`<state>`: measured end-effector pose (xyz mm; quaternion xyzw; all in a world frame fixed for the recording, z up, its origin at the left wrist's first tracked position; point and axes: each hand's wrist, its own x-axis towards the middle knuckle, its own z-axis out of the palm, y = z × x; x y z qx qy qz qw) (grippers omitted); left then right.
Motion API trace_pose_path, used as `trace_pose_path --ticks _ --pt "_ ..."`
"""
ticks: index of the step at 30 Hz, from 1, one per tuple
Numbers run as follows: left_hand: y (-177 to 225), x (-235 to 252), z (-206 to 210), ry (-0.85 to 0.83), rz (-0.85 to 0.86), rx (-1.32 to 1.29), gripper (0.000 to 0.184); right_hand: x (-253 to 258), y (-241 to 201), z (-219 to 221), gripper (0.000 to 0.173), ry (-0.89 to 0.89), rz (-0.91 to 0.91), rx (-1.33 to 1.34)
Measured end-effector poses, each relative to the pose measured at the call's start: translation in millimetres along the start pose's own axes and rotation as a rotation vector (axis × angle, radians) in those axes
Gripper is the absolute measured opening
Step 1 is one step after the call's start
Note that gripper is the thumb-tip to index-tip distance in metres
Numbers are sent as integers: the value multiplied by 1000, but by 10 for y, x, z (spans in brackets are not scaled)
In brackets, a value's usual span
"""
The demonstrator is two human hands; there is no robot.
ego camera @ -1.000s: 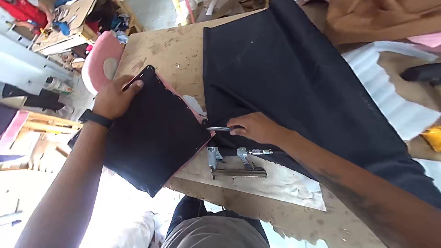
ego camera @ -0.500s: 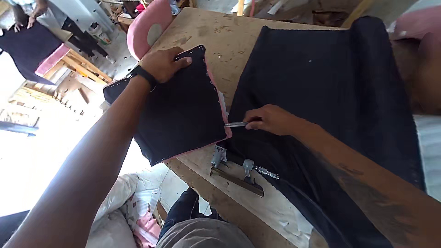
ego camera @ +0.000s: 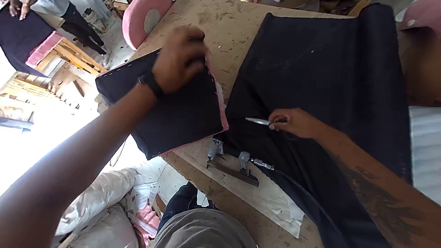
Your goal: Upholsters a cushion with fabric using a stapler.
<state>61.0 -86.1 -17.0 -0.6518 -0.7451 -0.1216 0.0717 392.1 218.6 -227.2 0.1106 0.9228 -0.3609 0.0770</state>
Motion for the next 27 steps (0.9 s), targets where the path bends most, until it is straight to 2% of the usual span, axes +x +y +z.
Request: trace_pose_path --ticks 2,4,7,10,12,14,18,23,27 --pt "517 6 338 -145 324 109 22 -167 271 283 7 118 52 -43" --pt "779 -67 694 -341 494 185 16 -257 229 543 7 322 68 -79" --pt "772 -49 873 -472 638 260 17 -309 -422 815 13 641 114 2" --pt "852 60 902 -557 617 330 15 -281 -1225 1229 17 795 89 230" --pt "946 153 923 -643 558 385 11 -142 -1606 1492 18 829 71 390" --pt "1028 230 940 -715 547 422 8 44 -1790 1700 17 896 119 489" --pt "1067 419 976 -844 464 415 22 289 -1937 1811 16 952 249 542" --pt "1020 436 970 -847 662 445 14 359 -2059 1605 15 789 385 507" --pt "1009 396 996 -780 770 438 16 416 -1933 1601 19 774 356 562"
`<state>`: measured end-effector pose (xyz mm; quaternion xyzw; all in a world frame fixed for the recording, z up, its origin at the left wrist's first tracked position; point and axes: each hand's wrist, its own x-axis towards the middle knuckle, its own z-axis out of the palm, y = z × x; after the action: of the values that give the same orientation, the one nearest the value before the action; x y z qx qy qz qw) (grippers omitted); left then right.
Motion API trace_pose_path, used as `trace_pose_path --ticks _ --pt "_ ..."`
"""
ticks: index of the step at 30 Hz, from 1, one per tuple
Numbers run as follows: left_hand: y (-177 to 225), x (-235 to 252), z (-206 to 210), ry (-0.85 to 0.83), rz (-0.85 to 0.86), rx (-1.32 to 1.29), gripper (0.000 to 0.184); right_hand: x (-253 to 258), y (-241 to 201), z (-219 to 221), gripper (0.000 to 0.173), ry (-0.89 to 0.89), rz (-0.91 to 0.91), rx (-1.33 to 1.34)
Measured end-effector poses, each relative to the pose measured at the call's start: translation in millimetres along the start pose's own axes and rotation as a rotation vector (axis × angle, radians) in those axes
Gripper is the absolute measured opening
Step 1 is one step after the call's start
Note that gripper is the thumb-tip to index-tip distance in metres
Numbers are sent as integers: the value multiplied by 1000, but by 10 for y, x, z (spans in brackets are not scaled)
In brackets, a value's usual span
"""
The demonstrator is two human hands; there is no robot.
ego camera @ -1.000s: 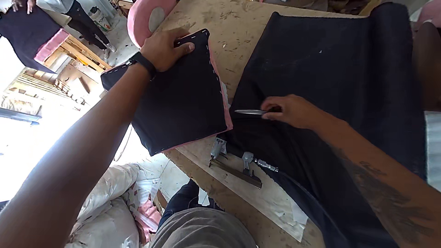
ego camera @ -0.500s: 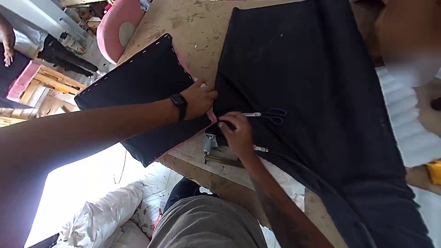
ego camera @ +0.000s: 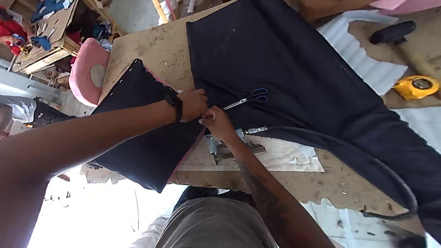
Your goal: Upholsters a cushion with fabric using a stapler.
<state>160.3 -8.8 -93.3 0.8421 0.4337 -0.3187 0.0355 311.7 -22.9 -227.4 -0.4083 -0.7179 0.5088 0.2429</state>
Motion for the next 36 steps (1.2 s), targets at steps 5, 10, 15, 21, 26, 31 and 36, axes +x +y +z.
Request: trace_pose_path --ticks 5,10,15,21,26,31,36 --pt "133 54 37 -36 -14 7 17 -145 55 74 14 136 -29 91" --pt "-7 209 105 -96 -123 -314 19 -228 185 163 16 246 -43 154" --pt "-125 283 119 -104 -134 -542 21 -194 258 138 14 263 -1 196" --pt "-128 357 175 -78 -131 -367 20 -114 124 32 18 191 169 137" --pt "-33 307 120 -130 -109 -213 31 -82 146 -58 22 95 197 116" --pt "-130 379 222 -76 -49 -211 43 89 34 -252 25 -106 249 -51" --pt "-119 411 61 -75 -182 -235 45 376 -114 -408 37 -333 276 -352"
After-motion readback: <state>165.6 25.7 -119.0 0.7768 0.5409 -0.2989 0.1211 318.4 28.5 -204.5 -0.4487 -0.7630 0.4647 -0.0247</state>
